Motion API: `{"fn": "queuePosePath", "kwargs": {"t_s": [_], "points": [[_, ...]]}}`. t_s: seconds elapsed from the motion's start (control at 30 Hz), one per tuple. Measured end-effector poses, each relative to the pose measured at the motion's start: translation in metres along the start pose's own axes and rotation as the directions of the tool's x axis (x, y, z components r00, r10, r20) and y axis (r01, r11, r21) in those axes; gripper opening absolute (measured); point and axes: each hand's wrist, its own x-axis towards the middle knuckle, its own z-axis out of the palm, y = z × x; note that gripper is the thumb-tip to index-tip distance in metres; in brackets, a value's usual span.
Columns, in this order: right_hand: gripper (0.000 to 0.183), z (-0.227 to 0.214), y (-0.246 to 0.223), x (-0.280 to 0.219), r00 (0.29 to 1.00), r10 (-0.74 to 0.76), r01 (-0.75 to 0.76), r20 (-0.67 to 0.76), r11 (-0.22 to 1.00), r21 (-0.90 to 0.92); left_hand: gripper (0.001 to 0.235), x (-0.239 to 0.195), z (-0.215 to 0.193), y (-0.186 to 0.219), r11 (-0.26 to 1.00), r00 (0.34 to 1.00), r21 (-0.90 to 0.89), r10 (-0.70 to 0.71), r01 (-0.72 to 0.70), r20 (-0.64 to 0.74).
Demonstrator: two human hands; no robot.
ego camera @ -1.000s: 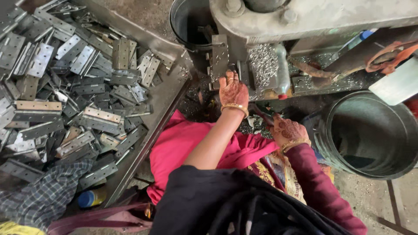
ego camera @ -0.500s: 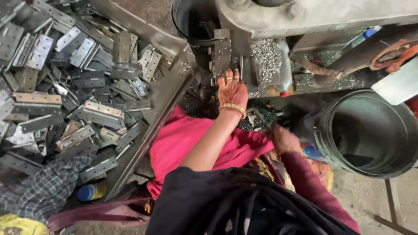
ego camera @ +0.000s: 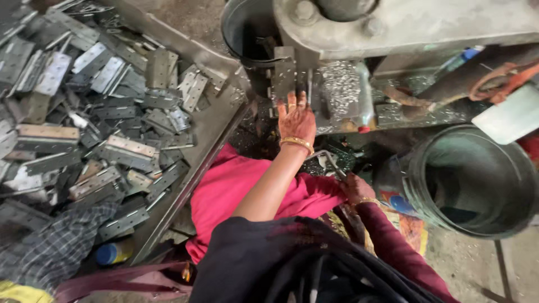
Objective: The person operates a press machine to process metal hinges. They pick up metal plates one by one from a bin, place them into the machine's workspace, and use a manual lever to cycle the press.
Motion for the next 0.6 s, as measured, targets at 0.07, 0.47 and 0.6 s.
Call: {"fn": "queuePosePath", "kwargs": {"t_s": [0.07, 0.47, 0.6], "points": [[0.038, 0.001, -0.012, -0.008, 0.999, 0.027, -0.026, 0.047, 1.000, -0.008, 0.040, -0.001, -0.011, -0.011, 0.998, 0.988, 0.047, 0.039, -0.046, 0.147], [0.039, 0.003, -0.004, 0.006, 0.989, 0.040, -0.041, 0.142, 0.999, -0.001, 0.045, 0.009, -0.055, -0.009, 0.999, 0.951, 0.040, -0.040, 0.029, 0.305], [0.040, -0.028, 0.005, 0.002, 0.987, 0.107, -0.094, 0.120, 0.989, -0.113, 0.053, 0.039, -0.070, 0.006, 0.985, 0.855, 0.168, -0.047, -0.048, 0.517]]}}
